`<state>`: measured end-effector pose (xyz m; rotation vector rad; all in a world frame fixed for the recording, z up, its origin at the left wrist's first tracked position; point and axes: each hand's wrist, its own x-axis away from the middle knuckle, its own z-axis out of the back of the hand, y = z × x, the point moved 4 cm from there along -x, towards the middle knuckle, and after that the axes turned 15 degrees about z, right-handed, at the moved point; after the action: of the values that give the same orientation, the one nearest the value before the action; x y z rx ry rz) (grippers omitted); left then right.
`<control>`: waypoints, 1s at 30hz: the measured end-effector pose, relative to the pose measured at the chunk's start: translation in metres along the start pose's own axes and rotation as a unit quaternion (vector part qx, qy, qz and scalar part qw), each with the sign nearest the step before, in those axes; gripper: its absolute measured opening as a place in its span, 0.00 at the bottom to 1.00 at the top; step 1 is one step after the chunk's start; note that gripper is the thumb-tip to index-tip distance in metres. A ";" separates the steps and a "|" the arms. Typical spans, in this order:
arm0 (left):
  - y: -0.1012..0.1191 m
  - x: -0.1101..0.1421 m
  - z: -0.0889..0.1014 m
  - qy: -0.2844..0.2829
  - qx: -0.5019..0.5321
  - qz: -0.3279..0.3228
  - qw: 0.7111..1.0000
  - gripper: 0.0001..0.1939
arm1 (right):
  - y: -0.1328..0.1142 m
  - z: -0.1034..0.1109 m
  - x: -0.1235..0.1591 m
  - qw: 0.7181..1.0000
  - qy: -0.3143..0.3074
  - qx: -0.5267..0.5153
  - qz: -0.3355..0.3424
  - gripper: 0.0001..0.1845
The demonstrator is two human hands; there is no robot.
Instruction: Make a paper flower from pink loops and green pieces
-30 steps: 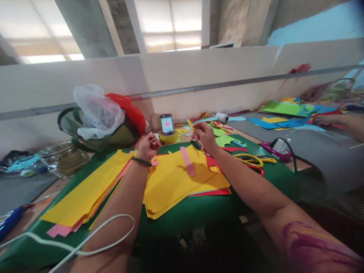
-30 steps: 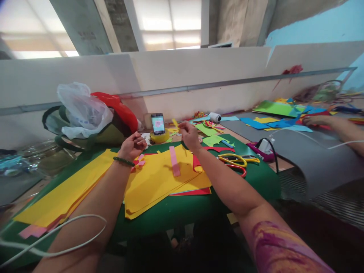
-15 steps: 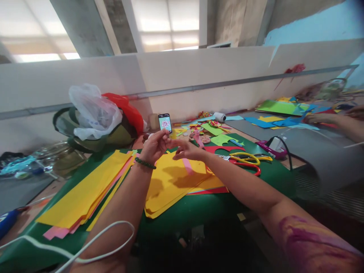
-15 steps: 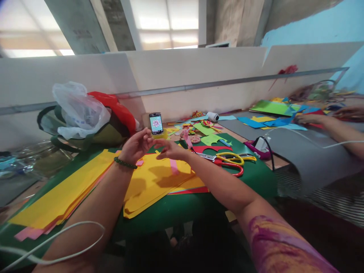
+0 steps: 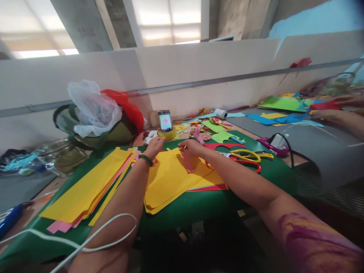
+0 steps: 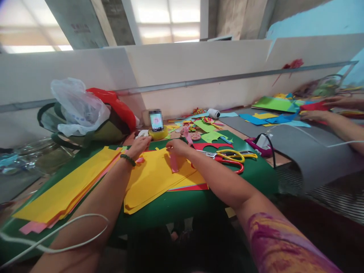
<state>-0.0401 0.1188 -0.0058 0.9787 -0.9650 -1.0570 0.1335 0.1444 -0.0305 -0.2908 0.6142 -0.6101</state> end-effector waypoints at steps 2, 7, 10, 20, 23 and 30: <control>-0.008 -0.005 0.002 -0.003 -0.082 0.007 0.997 0.20 | 0.000 -0.009 0.002 0.999 -0.036 0.021 -0.005 0.05; -0.025 -0.006 -0.013 -0.033 -0.224 -0.003 0.974 0.17 | -0.004 -0.013 0.005 0.990 -0.109 0.088 -0.012 0.14; -0.025 -0.004 -0.025 -0.052 -0.243 -0.027 0.968 0.16 | -0.003 -0.011 0.006 0.983 -0.135 0.117 -0.028 0.13; 0.027 0.028 -0.004 -0.137 0.089 -0.049 0.985 0.11 | -0.010 0.024 0.006 0.990 -0.013 0.139 -0.030 0.17; 0.034 0.037 -0.005 -0.172 0.223 -0.015 0.959 0.10 | -0.022 0.026 0.002 0.996 0.059 0.061 0.030 0.23; 0.024 0.024 -0.011 -0.053 0.052 -0.067 0.995 0.11 | -0.028 -0.002 0.005 0.985 -0.090 0.147 0.010 0.19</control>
<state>-0.0194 0.1017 0.0177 1.0942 -1.0614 -1.1897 0.1232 0.1188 -0.0219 -0.0610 0.3464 -0.6387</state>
